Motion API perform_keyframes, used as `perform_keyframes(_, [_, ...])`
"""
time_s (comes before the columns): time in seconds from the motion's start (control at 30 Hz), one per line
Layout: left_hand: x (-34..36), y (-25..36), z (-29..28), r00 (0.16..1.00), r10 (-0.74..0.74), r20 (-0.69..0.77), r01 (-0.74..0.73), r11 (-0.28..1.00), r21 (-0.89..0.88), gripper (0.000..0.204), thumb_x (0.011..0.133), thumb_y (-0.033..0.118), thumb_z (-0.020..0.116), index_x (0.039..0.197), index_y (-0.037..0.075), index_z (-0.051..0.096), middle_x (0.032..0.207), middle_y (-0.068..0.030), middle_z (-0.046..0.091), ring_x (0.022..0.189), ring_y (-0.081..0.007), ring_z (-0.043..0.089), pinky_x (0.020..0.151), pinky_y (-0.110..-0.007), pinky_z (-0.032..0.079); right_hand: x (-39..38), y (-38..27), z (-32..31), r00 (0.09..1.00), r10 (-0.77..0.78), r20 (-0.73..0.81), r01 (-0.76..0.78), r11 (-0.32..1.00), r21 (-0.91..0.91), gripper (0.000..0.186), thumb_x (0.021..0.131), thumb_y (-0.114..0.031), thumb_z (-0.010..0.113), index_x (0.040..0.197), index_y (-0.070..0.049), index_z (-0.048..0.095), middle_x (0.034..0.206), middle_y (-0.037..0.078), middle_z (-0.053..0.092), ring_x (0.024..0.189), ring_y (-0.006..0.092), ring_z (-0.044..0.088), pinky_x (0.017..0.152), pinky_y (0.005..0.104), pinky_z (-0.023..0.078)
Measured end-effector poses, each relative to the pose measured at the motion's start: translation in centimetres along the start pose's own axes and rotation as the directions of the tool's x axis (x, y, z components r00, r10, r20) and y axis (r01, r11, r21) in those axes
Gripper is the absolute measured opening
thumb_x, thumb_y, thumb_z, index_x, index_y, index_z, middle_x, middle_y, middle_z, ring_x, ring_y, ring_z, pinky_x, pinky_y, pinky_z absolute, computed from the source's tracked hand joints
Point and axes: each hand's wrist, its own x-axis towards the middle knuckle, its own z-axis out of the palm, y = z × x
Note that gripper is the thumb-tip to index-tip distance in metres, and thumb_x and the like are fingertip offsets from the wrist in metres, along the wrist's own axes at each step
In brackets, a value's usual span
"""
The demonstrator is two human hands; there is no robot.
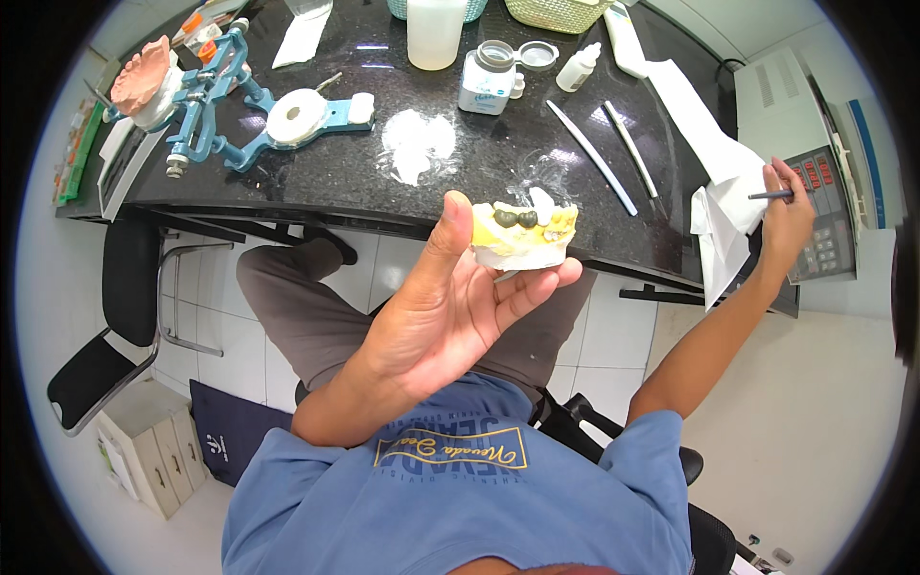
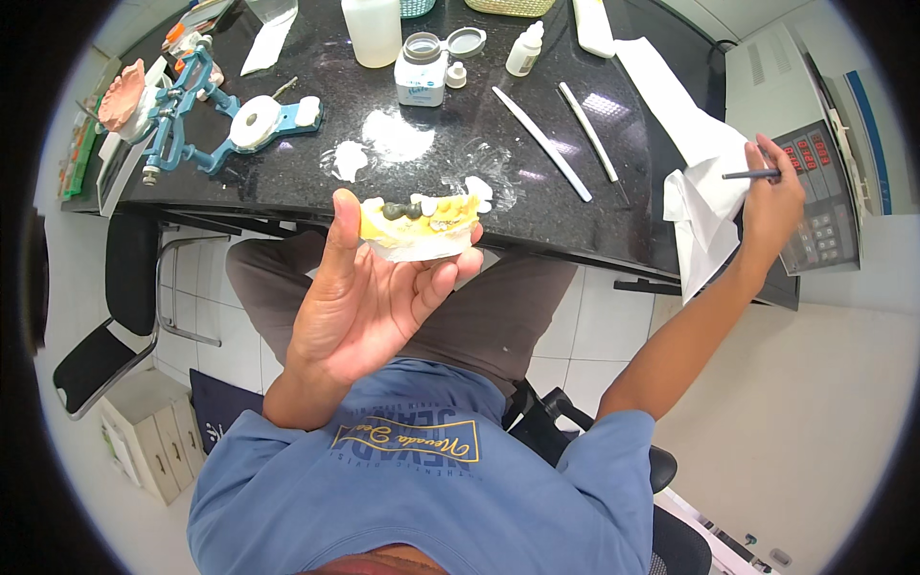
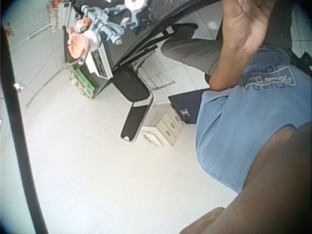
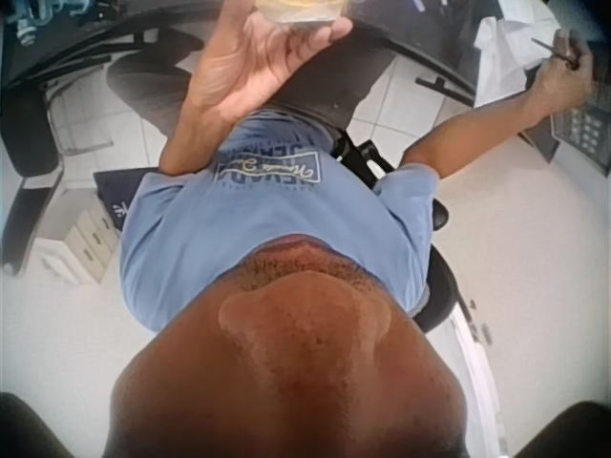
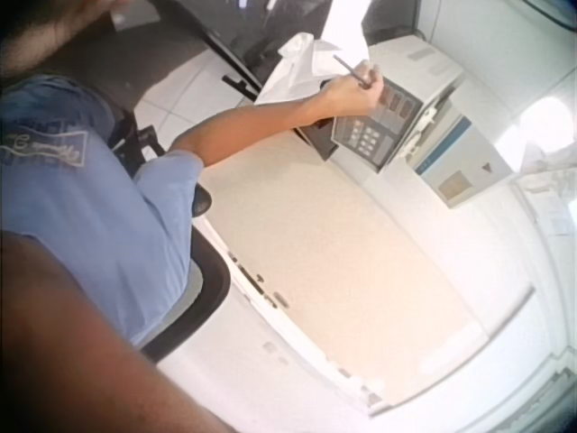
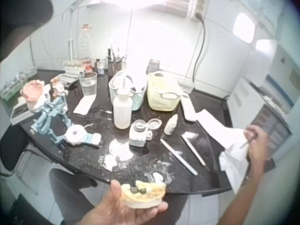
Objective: The person holds a plaster dental model and uses a small brush to apply a dark liquid coating to specific teeth surfaces, occasionally wiping the model with a paper towel and comparing the fit against an articulator.
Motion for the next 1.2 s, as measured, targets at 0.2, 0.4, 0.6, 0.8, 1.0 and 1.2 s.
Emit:
perform_keyframes(0.2, [-0.1,0.0,0.5,0.999,0.01,-0.049,-0.004,0.991,0.137,0.08,0.091,0.057,0.047,0.138,-0.007,0.03,0.13,-0.0266,0.048,0.113,-0.0359,0.058,0.096,-0.036,0.053,2.0,-0.6,-1.5,0.997,-0.05,0.063,0.036,0.979,0.199,0.039,0.082,-0.021,0.075,0.119,-0.013,0.067,0.088,0.001,0.059,0.075,0.0105,0.048,0.07,0.0252,0.042])
perform_keyframes(0.4, [-0.4,-0.3,1.1,0.982,0.19,-0.005,-0.167,0.875,0.454,0.086,0.086,0.061,0.054,0.142,0.003,0.024,0.131,-0.0201,0.049,0.114,-0.0337,0.058,0.1,-0.038,0.048,1.2,-2.6,-4.3,0.985,0.015,-0.17,-0.018,1.0,-0.014,0.032,0.08,-0.025,0.078,0.108,-0.012,0.072,0.085,0.0,0.061,0.08,0.0103,0.058,0.072,0.0213,0.046])
perform_keyframes(0.6, [0.1,-0.6,0.9,0.942,0.335,0.012,-0.289,0.796,0.532,0.099,0.075,0.062,0.069,0.142,0.002,0.025,0.132,-0.0183,0.048,0.113,-0.0323,0.059,0.097,-0.037,0.051,-1.4,-5.1,-5.0,0.94,-0.056,-0.336,0.209,0.874,0.438,0.022,0.082,-0.017,0.077,0.095,-0.001,0.071,0.087,0.004,0.064,0.08,0.0114,0.06,0.069,0.022,0.049])
perform_keyframes(0.8, [0.0,-0.9,0.8,0.932,0.361,-0.009,-0.3,0.786,0.54,0.102,0.072,0.062,0.072,0.141,0.002,0.027,0.13,-0.0181,0.05,0.109,-0.0317,0.062,0.094,-0.037,0.053,-7.6,-13.5,-3.9,0.953,-0.266,-0.144,0.298,0.742,0.6,0.018,0.08,-0.008,0.076,0.095,0.0,0.071,0.084,0.008,0.07,0.075,0.0098,0.063,0.07,0.0199,0.048])
perform_keyframes(1.0, [-0.6,-0.5,1.0,0.949,0.314,-0.006,-0.265,0.809,0.524,0.098,0.074,0.062,0.07,0.139,0.002,0.027,0.13,-0.0178,0.05,0.109,-0.0315,0.062,0.095,-0.037,0.053,-11.5,-16.6,-2.6,0.861,-0.498,0.107,0.269,0.623,0.734,0.019,0.078,-0.018,0.079,0.085,-0.001,0.071,0.078,0.007,0.069,0.073,0.0095,0.061,0.068,0.0204,0.046])
perform_keyframes(1.2, [-1.2,0.3,0.5,0.958,0.277,0.077,-0.283,0.863,0.418,0.085,0.084,0.049,0.067,0.138,0.001,0.022,0.132,-0.0214,0.048,0.116,-0.0346,0.056,0.1,-0.046,0.046,-13.0,-17.7,-1.5,0.706,-0.699,0.112,0.279,0.42,0.863,0.03,0.083,-0.024,0.073,0.085,0.006,0.067,0.081,0.021,0.07,0.076,0.0266,0.07,0.067,0.0315,0.055])
